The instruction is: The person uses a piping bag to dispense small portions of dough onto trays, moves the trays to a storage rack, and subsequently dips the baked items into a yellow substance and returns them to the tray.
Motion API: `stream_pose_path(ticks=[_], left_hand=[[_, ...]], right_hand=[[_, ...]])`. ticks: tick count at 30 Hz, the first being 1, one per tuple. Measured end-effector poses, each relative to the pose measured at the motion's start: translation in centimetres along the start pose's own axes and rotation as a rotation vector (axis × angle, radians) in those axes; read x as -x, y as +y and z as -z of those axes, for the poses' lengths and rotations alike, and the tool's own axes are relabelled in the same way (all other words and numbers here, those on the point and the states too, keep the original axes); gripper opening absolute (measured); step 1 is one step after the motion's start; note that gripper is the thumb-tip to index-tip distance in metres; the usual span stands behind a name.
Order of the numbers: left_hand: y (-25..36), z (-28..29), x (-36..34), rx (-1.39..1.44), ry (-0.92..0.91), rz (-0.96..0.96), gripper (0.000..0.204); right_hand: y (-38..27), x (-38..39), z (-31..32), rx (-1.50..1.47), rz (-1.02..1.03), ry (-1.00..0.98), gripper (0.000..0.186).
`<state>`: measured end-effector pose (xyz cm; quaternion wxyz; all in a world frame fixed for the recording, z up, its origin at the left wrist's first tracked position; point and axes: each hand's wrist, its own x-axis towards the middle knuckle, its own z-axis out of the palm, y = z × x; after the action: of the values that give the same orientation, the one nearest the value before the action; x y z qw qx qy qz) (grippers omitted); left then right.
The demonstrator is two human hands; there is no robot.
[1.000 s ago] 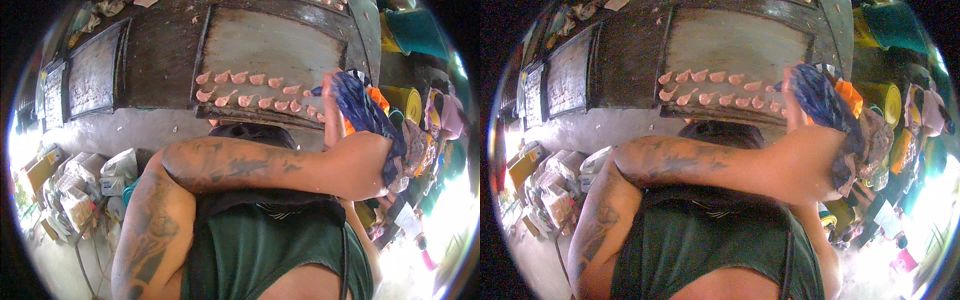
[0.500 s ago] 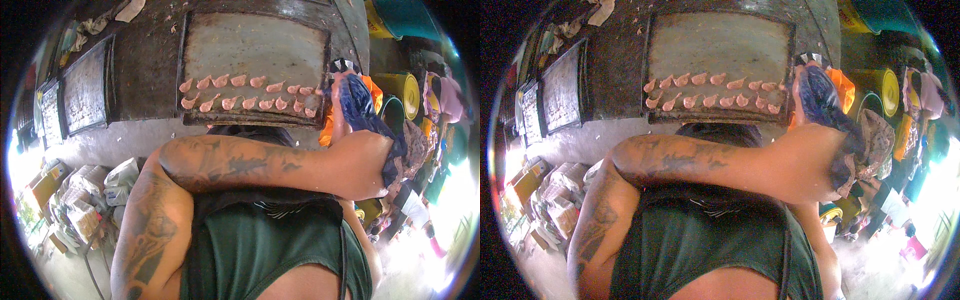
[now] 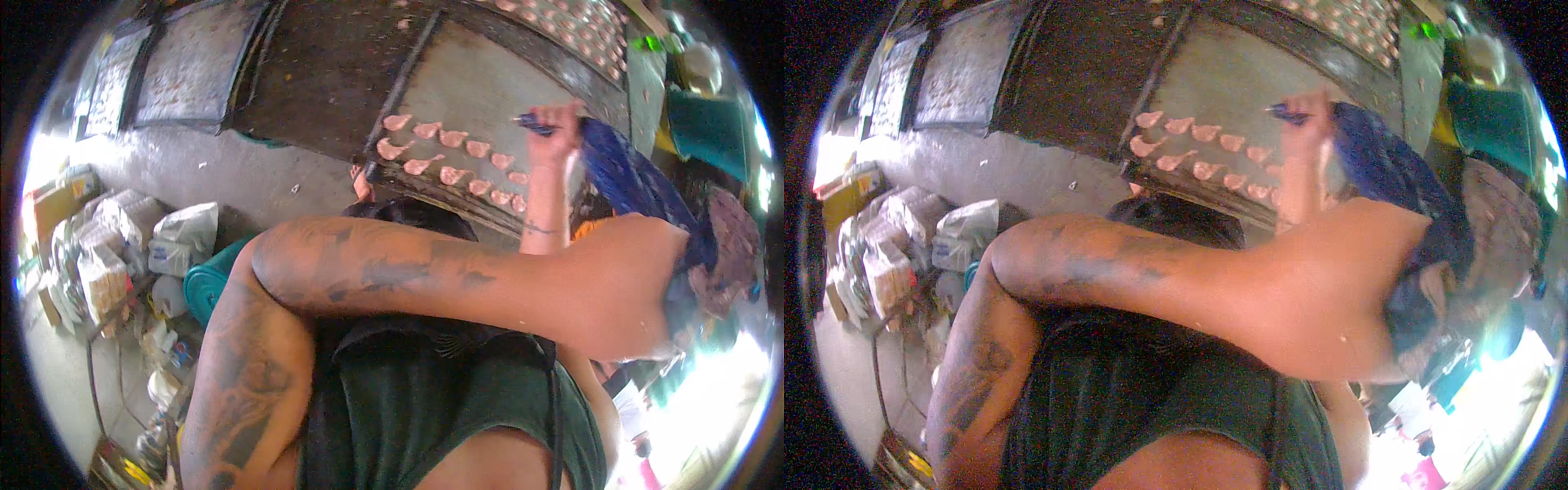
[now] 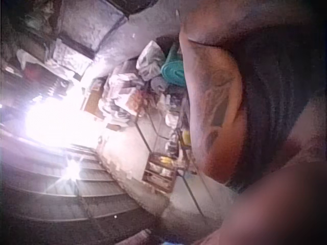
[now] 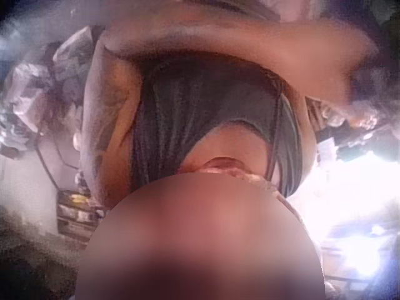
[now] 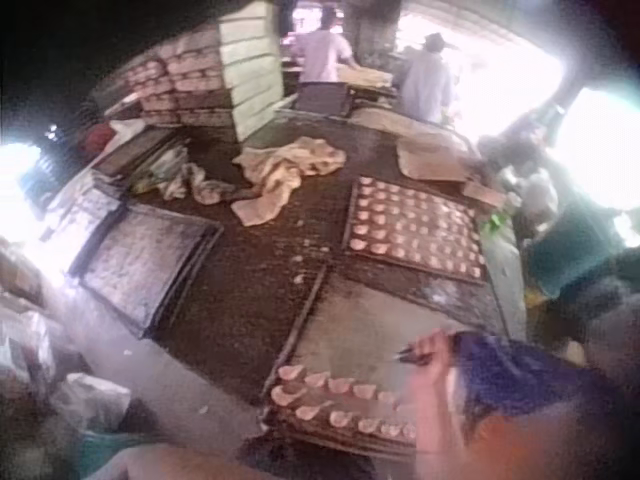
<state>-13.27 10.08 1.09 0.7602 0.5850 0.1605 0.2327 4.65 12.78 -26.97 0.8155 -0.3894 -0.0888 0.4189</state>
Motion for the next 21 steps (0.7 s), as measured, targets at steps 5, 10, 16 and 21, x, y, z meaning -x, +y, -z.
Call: stream_pose_path(ticks=[5, 10, 16, 21], left_hand=[[-1.4, 4.8, 2.7, -0.169, 0.230, -0.072, 0.023], [-1.7, 7.8, 4.2, -0.231, 0.336, -0.032, 0.023], [2.2, 8.1, 2.9, -0.071, 0.280, -0.243, 0.030], [8.9, 8.3, -2.0, 0.185, 0.170, -0.247, 0.029]], right_hand=[[12.3, 0.6, -7.9, 0.358, -0.188, -0.041, 0.026], [15.6, 0.4, -10.0, 1.234, 0.241, -0.293, 0.026], [9.1, 1.2, -15.3, 1.446, 0.643, -0.370, 0.033], [-0.2, -0.1, -13.4, 0.907, 0.488, -0.187, 0.025]])
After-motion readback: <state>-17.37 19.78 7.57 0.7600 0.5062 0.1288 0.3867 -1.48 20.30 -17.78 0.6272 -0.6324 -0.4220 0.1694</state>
